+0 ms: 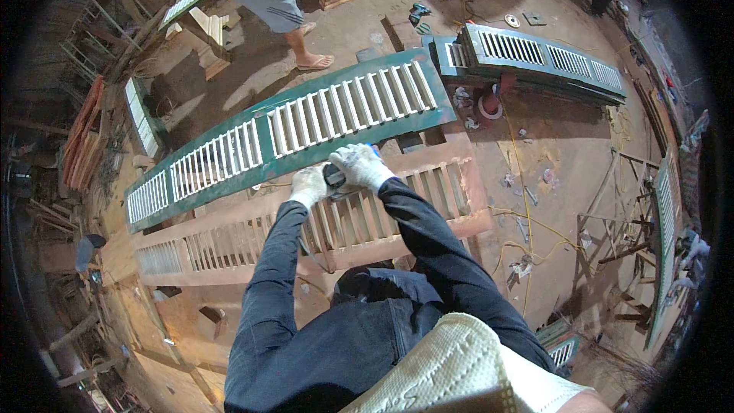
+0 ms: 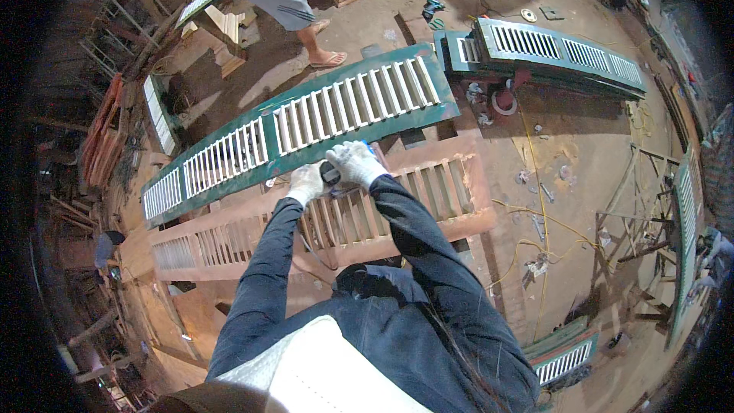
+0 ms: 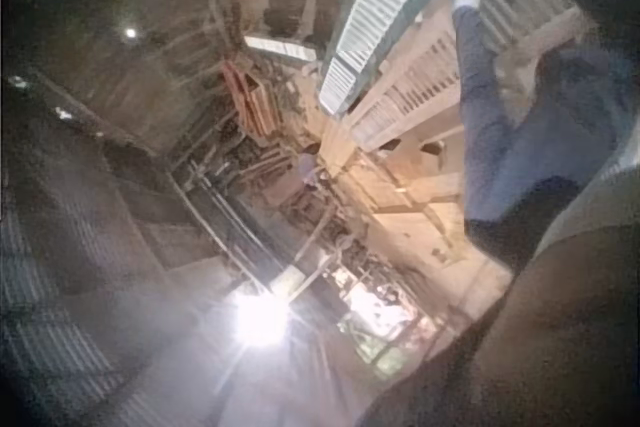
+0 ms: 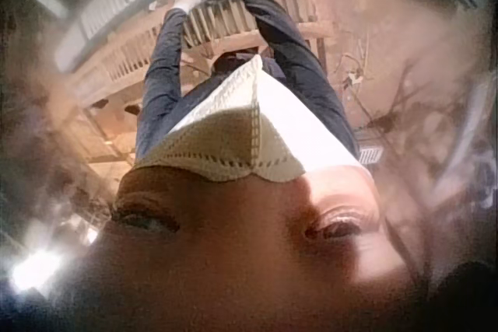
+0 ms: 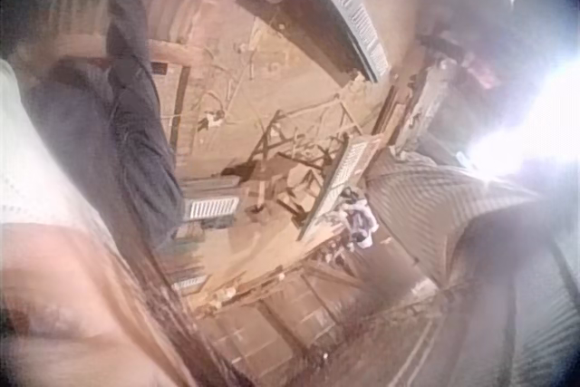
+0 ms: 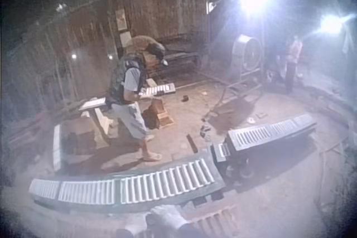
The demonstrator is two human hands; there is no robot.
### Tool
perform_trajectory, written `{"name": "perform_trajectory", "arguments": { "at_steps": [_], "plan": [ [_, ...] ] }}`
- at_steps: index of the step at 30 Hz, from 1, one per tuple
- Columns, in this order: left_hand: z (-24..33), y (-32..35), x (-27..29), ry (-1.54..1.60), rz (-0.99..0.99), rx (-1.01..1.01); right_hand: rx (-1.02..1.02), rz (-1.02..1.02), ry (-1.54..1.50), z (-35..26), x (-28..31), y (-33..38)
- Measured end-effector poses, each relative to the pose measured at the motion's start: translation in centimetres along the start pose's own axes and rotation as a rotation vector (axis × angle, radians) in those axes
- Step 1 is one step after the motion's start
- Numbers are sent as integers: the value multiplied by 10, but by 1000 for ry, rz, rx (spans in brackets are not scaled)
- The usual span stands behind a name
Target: The person uses a handheld electric sander to smooth the surface of a curved wooden slatted panel. They move the sander along the wood, repositioning the panel to reach different areas. The person then uses a power drill with a sanding attachment to continue smoothing the wood.
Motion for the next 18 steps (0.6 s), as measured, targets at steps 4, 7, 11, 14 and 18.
{"name": "perform_trajectory", "arguments": {
  "at_steps": [4,7,11,14,18],
  "plan": [
    [-28,-9,2,-35,-9,-14,-42,-47,-20,-13,6,-12],
    [-6,-15,3,-67,-55,-21,-50,-43,3,3,-4,-9],
    [28,-19,-4,-14,-72,-30,-56,29,34,29,4,13],
    [60,-24,-12,39,0,-138,-94,3,23,55,12,34],
    [127,-30,-38,120,-7,-226,-128,55,30,102,29,92]
  ]
}}
Point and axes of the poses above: each hand's wrist, its own y-axis away from the middle knuckle, its own x-axis out of the back of the hand, z = x × y, the point moved 10 cm from there along -y, towards the middle knuckle, and after that the axes turned 15 degrees about y, right-handed, at the moved point
